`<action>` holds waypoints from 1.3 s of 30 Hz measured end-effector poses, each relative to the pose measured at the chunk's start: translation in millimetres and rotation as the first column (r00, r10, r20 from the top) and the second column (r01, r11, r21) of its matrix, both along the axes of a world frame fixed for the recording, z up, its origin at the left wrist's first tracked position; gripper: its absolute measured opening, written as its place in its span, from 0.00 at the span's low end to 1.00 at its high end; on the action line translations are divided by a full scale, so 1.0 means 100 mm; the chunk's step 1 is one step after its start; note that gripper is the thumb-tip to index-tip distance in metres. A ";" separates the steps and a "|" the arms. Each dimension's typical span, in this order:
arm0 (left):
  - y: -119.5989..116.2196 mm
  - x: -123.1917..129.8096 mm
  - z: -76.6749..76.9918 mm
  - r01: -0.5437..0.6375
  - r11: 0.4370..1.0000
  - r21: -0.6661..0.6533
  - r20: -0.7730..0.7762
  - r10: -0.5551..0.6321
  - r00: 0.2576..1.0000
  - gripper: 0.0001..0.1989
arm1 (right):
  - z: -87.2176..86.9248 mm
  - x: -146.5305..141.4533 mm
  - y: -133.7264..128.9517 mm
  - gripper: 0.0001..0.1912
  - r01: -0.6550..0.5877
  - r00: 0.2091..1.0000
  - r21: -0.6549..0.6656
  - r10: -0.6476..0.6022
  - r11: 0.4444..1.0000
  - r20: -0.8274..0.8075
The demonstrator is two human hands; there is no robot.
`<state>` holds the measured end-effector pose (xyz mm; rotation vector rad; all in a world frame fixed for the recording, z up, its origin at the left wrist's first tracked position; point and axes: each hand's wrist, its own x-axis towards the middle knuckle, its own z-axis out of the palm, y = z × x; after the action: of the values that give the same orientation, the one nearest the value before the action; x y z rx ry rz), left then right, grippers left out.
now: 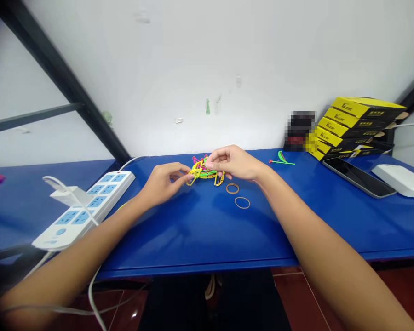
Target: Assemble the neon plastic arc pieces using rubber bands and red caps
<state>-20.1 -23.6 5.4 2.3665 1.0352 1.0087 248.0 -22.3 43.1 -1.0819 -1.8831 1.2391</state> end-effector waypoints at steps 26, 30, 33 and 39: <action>-0.01 0.02 -0.07 -0.053 0.971 0.234 0.033 0.047 0.998 0.11 | 0.00 0.01 0.00 0.22 -0.024 0.991 0.016 0.022 1.000 0.131; 0.05 -0.01 -0.05 -0.106 0.946 0.305 0.074 0.087 0.993 0.11 | 0.06 0.30 0.06 0.23 -0.066 0.815 -0.080 0.100 0.995 0.571; 0.07 -0.05 -0.02 -0.129 0.924 0.360 0.048 0.120 0.992 0.11 | 0.08 0.44 0.07 0.21 0.039 0.659 -0.170 0.103 0.985 0.745; 0.07 -0.05 -0.02 -0.127 0.907 0.401 -0.038 0.155 0.987 0.09 | 0.11 0.45 0.03 0.25 -0.024 0.629 -0.373 0.304 0.927 0.716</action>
<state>-25.1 -17.0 3.3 2.6954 1.1288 1.3064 293.2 -19.5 54.5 -1.8865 -2.4972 1.3501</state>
